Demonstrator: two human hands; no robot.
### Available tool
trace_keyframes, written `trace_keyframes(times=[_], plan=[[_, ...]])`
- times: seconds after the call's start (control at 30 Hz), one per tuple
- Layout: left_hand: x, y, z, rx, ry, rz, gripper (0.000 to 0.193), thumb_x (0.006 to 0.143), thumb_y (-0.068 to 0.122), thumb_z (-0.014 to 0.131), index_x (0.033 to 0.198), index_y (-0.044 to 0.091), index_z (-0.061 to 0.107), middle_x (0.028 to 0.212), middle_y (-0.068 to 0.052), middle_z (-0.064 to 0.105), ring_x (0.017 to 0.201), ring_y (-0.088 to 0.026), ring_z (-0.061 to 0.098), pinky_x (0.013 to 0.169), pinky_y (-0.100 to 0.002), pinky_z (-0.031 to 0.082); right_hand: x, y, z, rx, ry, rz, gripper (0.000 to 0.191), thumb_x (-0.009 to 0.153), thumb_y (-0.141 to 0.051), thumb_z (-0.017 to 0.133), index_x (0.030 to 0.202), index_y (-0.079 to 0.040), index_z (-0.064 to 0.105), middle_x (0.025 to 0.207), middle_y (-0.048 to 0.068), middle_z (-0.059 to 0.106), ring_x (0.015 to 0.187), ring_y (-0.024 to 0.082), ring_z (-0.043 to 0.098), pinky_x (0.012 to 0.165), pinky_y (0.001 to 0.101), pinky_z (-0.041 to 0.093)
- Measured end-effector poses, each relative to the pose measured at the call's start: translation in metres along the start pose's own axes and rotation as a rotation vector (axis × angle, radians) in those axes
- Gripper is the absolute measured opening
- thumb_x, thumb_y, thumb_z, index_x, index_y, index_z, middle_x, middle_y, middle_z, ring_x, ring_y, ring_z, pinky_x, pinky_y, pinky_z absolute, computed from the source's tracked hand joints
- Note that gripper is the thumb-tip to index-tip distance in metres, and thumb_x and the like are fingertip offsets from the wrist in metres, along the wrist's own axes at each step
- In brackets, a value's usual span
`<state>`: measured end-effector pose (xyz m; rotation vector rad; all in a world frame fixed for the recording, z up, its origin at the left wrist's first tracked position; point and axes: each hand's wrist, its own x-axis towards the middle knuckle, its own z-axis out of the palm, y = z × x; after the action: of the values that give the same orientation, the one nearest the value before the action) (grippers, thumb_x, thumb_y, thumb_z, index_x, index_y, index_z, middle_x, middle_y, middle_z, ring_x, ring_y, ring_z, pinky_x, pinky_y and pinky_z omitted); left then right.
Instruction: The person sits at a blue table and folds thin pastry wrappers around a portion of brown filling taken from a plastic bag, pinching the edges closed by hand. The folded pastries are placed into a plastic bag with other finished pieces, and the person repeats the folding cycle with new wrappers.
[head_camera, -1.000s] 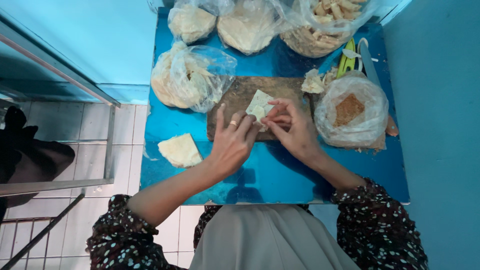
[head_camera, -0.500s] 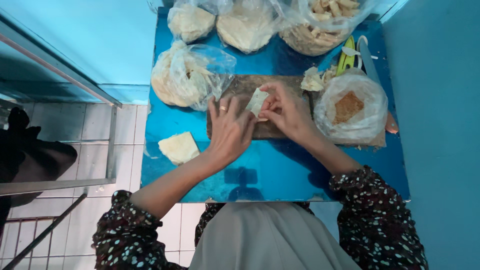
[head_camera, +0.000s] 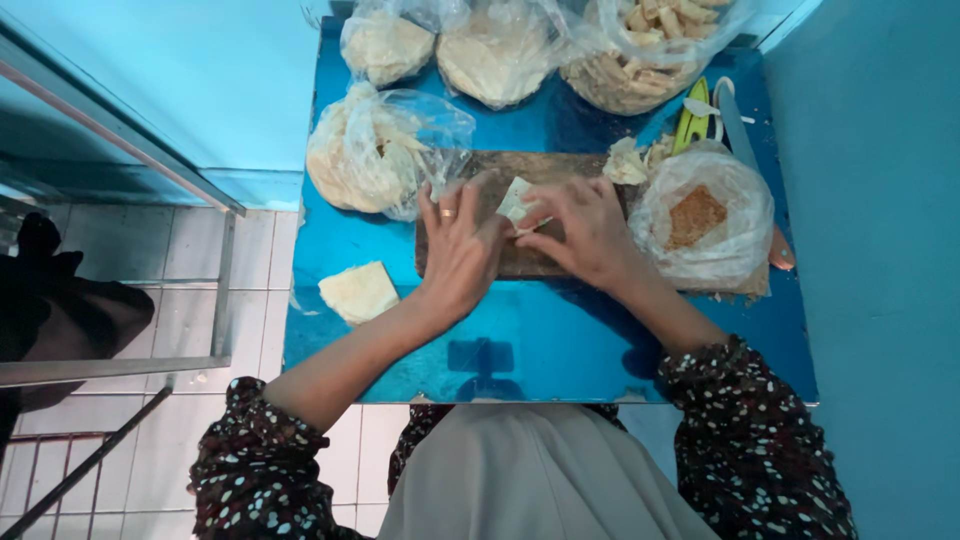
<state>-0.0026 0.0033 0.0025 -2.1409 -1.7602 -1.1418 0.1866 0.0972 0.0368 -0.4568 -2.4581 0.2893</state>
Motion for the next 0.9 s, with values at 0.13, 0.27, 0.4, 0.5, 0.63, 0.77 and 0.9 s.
trace_keyframes(times=[0.13,0.27,0.4,0.5,0.63,0.77,0.9], plan=[[-0.002,-0.001,0.004,-0.052,-0.008,-0.083,0.011,0.091,0.016,0.071,0.1,0.009,0.071,0.149,-0.019,0.044,0.134,-0.043,0.041,0.114,-0.071,0.022,-0.001,-0.008,0.004,-0.094,-0.011,0.103,0.024,0.092,-0.025,0.079,0.11,-0.015,0.066,0.096,-0.004,0.074,0.096,0.021,0.061,0.09,0.0451,0.037],[-0.002,0.001,0.0,-0.095,0.016,-0.023,0.011,0.091,0.015,0.072,0.097,0.007,0.071,0.15,-0.018,0.045,0.133,-0.04,0.042,0.114,-0.071,0.02,0.006,-0.008,0.003,-0.041,-0.06,0.246,0.018,0.09,-0.026,0.077,0.105,-0.018,0.07,0.091,-0.007,0.075,0.092,0.021,0.061,0.089,0.0457,0.034],[0.001,0.0,0.0,-0.1,-0.016,-0.016,0.007,0.089,0.013,0.071,0.094,0.008,0.073,0.149,-0.016,0.047,0.134,-0.038,0.042,0.114,-0.068,0.021,0.007,-0.01,0.003,-0.002,-0.063,0.263,0.022,0.085,-0.023,0.078,0.107,-0.02,0.072,0.093,-0.009,0.077,0.091,0.023,0.058,0.087,0.0438,0.035],[0.001,-0.003,0.002,-0.09,-0.018,-0.026,0.007,0.09,0.011,0.071,0.096,0.008,0.074,0.147,-0.015,0.048,0.133,-0.038,0.041,0.115,-0.067,0.022,0.003,-0.013,0.008,-0.072,0.105,0.181,0.028,0.084,-0.022,0.08,0.111,-0.02,0.073,0.107,-0.003,0.074,0.098,0.025,0.057,0.091,0.0418,0.036],[0.001,-0.007,0.006,-0.116,0.005,-0.078,0.009,0.089,0.014,0.073,0.097,0.009,0.074,0.144,-0.014,0.05,0.13,-0.038,0.042,0.114,-0.064,0.025,-0.004,-0.012,0.014,-0.145,0.098,0.07,0.022,0.089,-0.02,0.082,0.109,-0.019,0.072,0.1,-0.007,0.073,0.095,0.018,0.063,0.094,0.0422,0.037],[-0.001,-0.007,0.007,-0.171,0.032,-0.191,0.019,0.095,0.016,0.073,0.11,0.004,0.073,0.15,-0.016,0.048,0.129,-0.041,0.041,0.112,-0.06,0.031,-0.007,-0.008,0.018,-0.165,0.079,0.075,0.023,0.089,-0.022,0.08,0.11,-0.016,0.071,0.103,-0.003,0.074,0.096,0.019,0.064,0.093,0.0445,0.036],[-0.004,-0.007,0.004,-0.105,0.11,-0.054,0.009,0.089,0.016,0.075,0.097,0.014,0.077,0.149,-0.017,0.045,0.131,-0.039,0.042,0.114,-0.067,0.025,0.0,0.0,0.022,-0.117,0.021,0.173,0.019,0.093,-0.022,0.077,0.11,-0.015,0.071,0.094,-0.005,0.075,0.093,0.021,0.062,0.093,0.0464,0.035]])
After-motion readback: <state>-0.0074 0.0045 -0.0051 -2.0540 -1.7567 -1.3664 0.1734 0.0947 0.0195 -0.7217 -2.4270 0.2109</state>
